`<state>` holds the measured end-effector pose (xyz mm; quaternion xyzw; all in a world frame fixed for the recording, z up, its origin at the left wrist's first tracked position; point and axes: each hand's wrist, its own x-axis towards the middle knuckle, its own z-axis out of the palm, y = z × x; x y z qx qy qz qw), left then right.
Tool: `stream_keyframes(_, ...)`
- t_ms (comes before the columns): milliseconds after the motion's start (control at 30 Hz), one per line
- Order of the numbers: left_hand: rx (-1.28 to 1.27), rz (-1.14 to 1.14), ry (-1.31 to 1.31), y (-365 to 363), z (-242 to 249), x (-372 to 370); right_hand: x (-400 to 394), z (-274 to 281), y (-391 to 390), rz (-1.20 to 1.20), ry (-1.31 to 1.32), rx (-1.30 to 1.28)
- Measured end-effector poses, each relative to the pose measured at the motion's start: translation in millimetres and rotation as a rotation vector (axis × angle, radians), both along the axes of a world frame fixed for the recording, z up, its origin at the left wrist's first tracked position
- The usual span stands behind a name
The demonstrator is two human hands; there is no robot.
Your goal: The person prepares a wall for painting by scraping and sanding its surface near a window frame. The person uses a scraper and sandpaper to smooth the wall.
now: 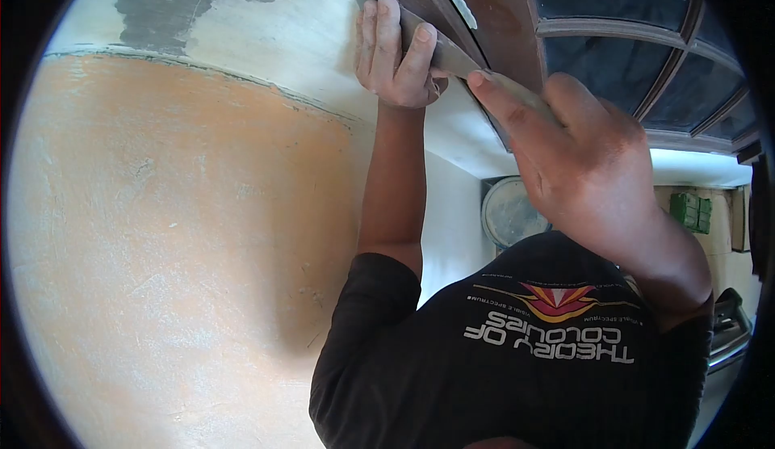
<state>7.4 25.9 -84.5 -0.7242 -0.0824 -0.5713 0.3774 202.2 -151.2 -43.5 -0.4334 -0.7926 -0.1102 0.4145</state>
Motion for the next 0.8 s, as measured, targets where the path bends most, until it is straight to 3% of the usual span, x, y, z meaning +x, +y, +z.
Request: stream_keyframes(800, -0.06, -0.064, -0.085, -2, -1, 5, -1, 9, -4, -0.012, -0.056, 0.011)
